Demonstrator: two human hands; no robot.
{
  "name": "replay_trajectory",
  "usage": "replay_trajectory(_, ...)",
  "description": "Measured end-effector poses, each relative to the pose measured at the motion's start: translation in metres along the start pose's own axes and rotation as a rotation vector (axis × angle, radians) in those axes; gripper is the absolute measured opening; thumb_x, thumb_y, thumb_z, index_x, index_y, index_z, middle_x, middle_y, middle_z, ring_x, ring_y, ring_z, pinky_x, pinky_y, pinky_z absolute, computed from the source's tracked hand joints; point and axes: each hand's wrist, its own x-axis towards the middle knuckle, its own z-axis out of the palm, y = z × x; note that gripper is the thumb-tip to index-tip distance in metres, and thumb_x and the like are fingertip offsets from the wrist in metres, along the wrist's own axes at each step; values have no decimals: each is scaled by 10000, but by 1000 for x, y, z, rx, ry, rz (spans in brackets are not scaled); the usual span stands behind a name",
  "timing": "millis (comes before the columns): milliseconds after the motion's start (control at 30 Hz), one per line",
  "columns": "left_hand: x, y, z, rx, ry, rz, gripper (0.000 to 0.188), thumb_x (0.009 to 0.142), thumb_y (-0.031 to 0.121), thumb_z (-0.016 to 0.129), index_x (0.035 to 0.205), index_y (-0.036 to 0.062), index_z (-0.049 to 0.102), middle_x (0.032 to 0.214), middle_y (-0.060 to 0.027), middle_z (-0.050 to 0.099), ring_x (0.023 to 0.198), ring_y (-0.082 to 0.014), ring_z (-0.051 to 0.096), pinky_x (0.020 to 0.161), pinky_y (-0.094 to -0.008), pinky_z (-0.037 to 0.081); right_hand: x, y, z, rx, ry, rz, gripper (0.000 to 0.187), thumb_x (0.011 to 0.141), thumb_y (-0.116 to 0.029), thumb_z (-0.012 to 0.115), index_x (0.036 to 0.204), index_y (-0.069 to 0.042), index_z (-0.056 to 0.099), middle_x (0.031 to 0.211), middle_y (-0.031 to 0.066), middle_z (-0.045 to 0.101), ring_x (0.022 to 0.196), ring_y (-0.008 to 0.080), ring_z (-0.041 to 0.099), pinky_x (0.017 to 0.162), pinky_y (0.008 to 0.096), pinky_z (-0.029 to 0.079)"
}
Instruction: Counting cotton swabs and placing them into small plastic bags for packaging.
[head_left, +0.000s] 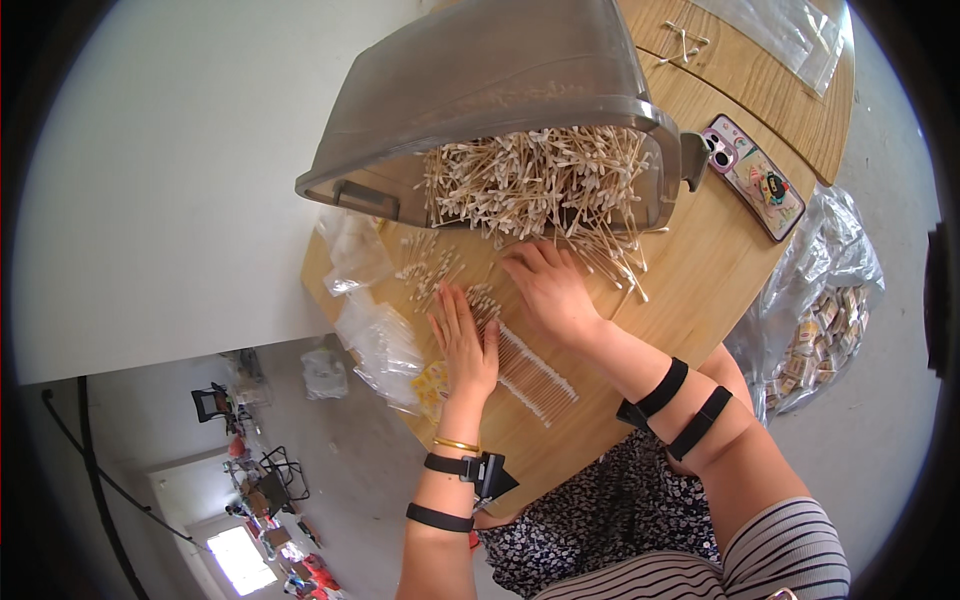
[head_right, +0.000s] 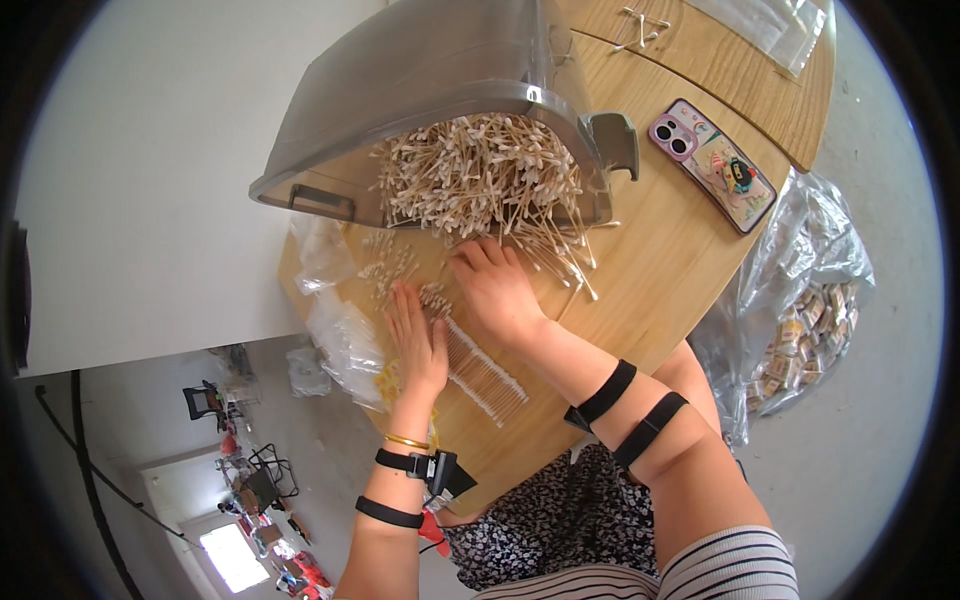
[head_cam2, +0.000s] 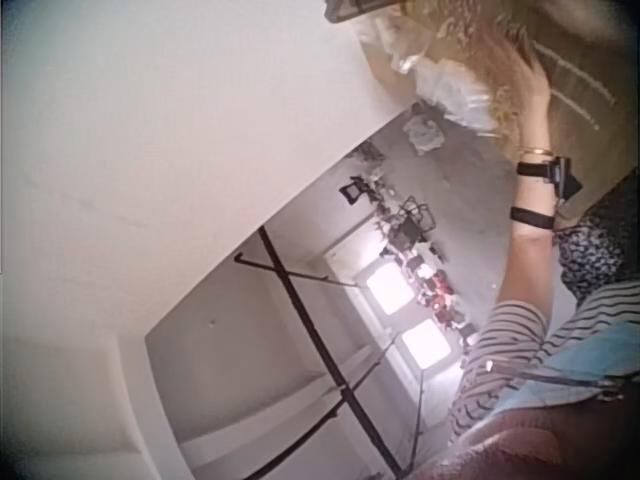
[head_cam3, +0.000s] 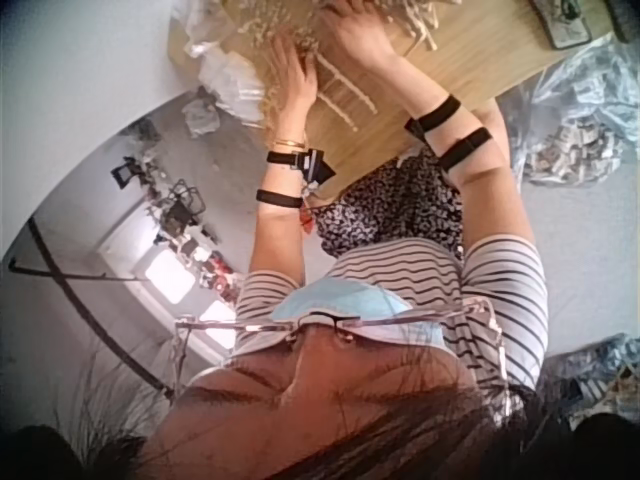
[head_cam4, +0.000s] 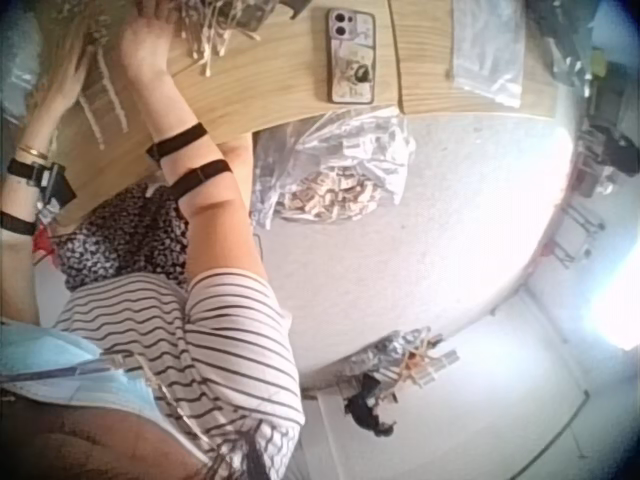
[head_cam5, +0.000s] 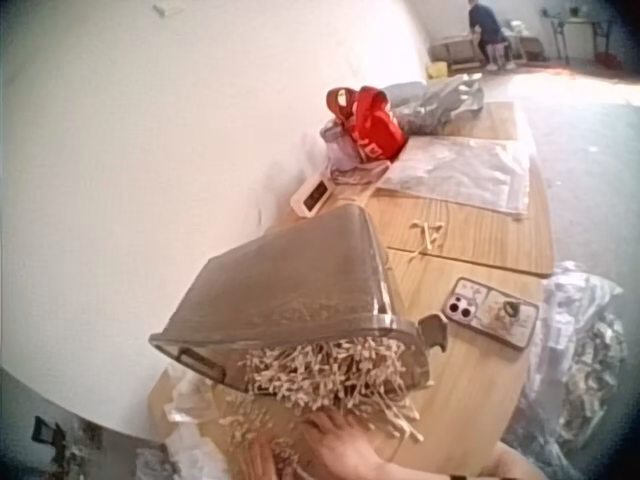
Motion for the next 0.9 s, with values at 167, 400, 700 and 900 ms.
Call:
replay_trajectory(167,-15,-2,5,-109,50,-85,712,1035,476,340,1558,23,171,1622,-202,139,1492,-411,125,1193,-569,77,-1,-8,-2,53,-96,-26,476,766,-62,576,1233,30,585,1225,133,565,1168,313,498,973,406,410)
replay_trajectory(400,-16,-1,12,-157,58,-66,675,1037,436,354,1545,16,208,1598,-210,204,1477,-422,167,1195,-552,118,-2,-11,4,-73,-144,-126,541,797,-80,570,1321,44,525,1374,139,519,1160,310,505,998,408,395)
replay_trajectory(700,-15,-1,17,-137,102,-62,693,1025,409,389,1550,4,185,1605,-224,170,1490,-415,125,1205,-536,93,-10,-17,17,69,-215,-160,528,806,-122,594,1310,29,547,1348,150,547,1240,311,481,1049,401,374)
replay_trajectory(900,-4,3,17,12,-31,-68,755,1013,403,413,1545,-46,122,1622,-240,91,1515,-379,39,1204,-538,16,-5,-15,10,181,-189,-80,533,795,-47,601,1317,39,530,1306,171,560,1203,356,501,1060,444,391)
